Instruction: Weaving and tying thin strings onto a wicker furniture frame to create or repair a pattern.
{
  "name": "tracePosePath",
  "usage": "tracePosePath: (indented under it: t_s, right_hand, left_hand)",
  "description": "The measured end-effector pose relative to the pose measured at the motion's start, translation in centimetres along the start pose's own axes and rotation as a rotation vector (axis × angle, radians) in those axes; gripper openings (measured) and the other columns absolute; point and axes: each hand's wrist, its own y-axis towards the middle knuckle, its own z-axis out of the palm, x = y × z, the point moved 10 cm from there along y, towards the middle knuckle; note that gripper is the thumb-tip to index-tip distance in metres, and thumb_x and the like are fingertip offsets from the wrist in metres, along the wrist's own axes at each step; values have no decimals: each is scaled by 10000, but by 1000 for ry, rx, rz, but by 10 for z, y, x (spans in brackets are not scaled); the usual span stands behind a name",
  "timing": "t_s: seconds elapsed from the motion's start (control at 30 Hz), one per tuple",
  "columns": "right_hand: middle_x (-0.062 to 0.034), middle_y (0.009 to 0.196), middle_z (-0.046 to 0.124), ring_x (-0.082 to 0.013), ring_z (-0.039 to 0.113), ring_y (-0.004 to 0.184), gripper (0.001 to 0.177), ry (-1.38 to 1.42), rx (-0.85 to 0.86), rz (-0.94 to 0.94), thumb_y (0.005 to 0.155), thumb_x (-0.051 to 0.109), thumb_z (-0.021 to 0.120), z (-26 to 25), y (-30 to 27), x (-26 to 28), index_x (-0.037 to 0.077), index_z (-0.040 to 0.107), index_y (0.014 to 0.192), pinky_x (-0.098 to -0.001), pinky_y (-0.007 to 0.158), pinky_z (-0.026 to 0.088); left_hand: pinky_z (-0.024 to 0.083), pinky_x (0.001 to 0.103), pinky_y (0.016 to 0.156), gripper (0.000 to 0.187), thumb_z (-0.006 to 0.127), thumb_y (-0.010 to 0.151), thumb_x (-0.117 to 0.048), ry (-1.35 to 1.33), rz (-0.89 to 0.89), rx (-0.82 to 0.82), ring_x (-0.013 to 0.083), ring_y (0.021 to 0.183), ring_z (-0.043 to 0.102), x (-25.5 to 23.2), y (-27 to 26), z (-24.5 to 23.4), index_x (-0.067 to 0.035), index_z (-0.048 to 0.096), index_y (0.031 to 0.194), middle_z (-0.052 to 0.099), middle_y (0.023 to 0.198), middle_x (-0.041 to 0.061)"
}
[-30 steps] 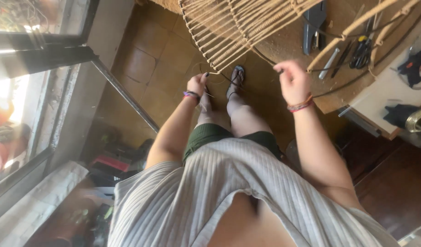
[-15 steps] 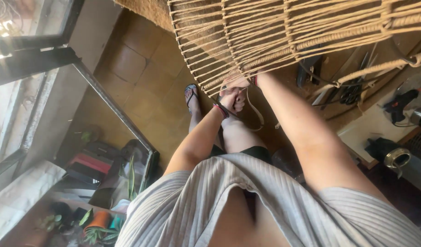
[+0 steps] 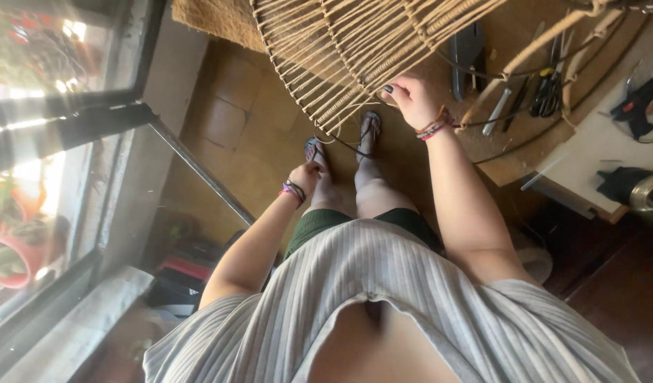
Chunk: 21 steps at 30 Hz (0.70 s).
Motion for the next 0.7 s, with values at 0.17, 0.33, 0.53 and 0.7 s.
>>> tracePosePath:
  t_s: [0.17,0.33,0.53,0.7]
  right_hand:
    - [23,820,611,-247,674,777,106,-208,-232,-132,1041,208,665,-14,-23,30,250,756,1008,-349,719,558]
    - [48,783,501,-190,576,695,47,-573,-139,-376,961,231,681,-25,-101,169,255,718,974,-338,643,497]
    - [28,725,489,-193,558,736,95,-424,-94,-512,973,193,684,-82,-199,256,207,713,883,-369,730,454]
    - [97,694,528,-174,541,769,113,-180,-339,-283,906,235,809,-147,-226,187,232,747,812,-376,947,375]
  left_hand:
    - [565,457,969,292,496,1015,-333,107,329,76,342,1072,697,-73,-24,32,-304,667,1250,759,1051,115]
    - [601,344,808,483,422,1056,-428,-865,323,435,244,959,753,-203,-111,-8,-129,616,1384,766,1123,129]
    - [323,198,391,463,636,974,-448,-1330,64,395,70,483,411,-180,-72,-8,-7,663,1110,402,682,-24]
    - [273,223,294,348,730,954,-396,-837,218,-66,82,323,386,-138,-27,-29,-71,768,834,397,446,-22]
